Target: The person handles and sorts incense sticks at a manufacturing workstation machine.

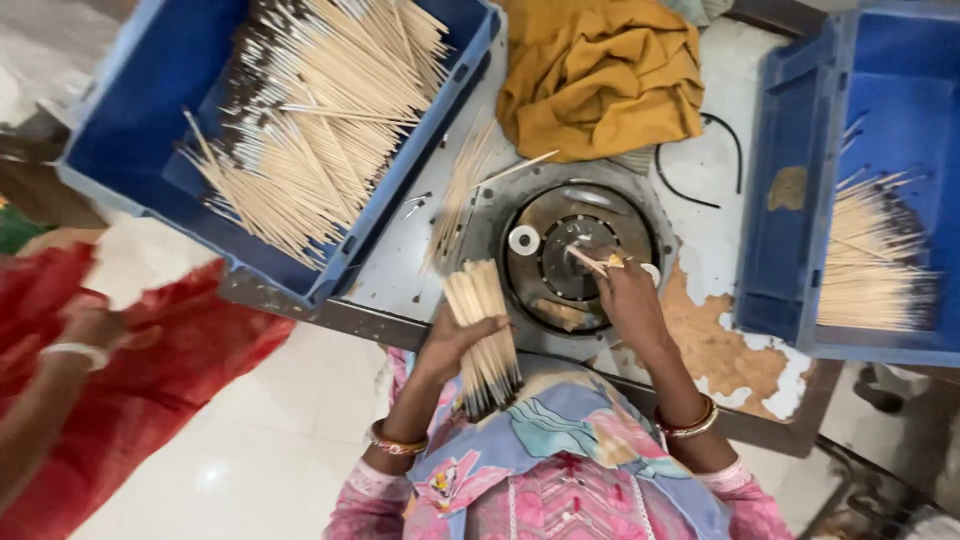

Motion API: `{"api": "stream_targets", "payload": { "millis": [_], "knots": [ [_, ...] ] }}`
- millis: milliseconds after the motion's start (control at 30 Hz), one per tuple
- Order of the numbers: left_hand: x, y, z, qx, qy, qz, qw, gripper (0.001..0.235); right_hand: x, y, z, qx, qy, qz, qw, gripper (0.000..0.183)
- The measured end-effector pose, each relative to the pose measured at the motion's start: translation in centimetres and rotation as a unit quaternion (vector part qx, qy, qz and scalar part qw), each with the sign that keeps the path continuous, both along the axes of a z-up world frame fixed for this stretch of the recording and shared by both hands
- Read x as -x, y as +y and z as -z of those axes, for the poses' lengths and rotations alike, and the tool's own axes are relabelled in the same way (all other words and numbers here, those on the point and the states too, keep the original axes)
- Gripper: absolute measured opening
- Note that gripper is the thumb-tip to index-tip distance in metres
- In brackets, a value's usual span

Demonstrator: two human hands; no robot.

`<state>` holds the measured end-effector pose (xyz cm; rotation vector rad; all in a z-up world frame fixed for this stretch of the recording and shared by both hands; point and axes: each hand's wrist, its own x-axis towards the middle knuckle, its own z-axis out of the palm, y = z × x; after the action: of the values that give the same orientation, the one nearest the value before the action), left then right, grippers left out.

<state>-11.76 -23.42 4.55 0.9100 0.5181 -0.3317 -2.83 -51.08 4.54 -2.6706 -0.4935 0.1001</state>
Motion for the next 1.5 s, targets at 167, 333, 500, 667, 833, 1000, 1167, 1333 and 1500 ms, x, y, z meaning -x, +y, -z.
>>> {"api": "stream_targets", "payload": {
  "millis": [167,333,500,667,833,1000,1167,1333,1500],
  "knots": [
    [-0.8,-0.9,-1.5,-0.077,-0.096,0.071,0.990,0.038,1.2,3.5,-7.7,-0.117,0.219,0.137,0.959,0.025],
    [-2.7,-1.0,-3.7,-0.338,-0.246,0.153,0.895,0.042,3.1,0.4,-4.6,-0.005,0.102,-0.114,0.988,0.023],
    [-2.1,-1.2,-1.0,-0.141,-0.049,0.055,0.987,0.038,1.0,-1.5,-3.7,-0.111,0.163,0.103,0.975,0.028],
    [-0.7,-1.0,1.2,0.057,0.070,-0.039,0.995,0.038,-0.2,-1.4,0.1,0.107,0.007,-0.029,0.994,0.024],
    [0.1,-0.9,3.4,-0.011,-0.036,0.034,0.999,0.038,-0.7,1.9,-3.6,-0.048,0.048,-0.033,0.997,0.033],
    [-2.3,-1.3,-2.1,-0.185,-0.151,0.115,0.964,0.040,1.4,3.7,-7.2,-0.242,0.122,0.006,0.963,0.025],
    [-3.9,-1.8,-2.1,-0.314,-0.220,0.145,0.912,0.047,1.1,0.1,-5.9,0.011,0.166,-0.086,0.982,0.022],
    [-2.7,-1.3,-1.1,-0.030,0.014,0.018,0.999,0.035,-0.4,-0.3,-3.7,0.062,0.024,-0.006,0.998,0.032],
    [-0.1,-1.6,2.0,0.024,0.017,-0.004,1.000,0.033,0.0,0.3,-1.7,0.051,0.020,0.007,0.998,0.038]
  ]
}}
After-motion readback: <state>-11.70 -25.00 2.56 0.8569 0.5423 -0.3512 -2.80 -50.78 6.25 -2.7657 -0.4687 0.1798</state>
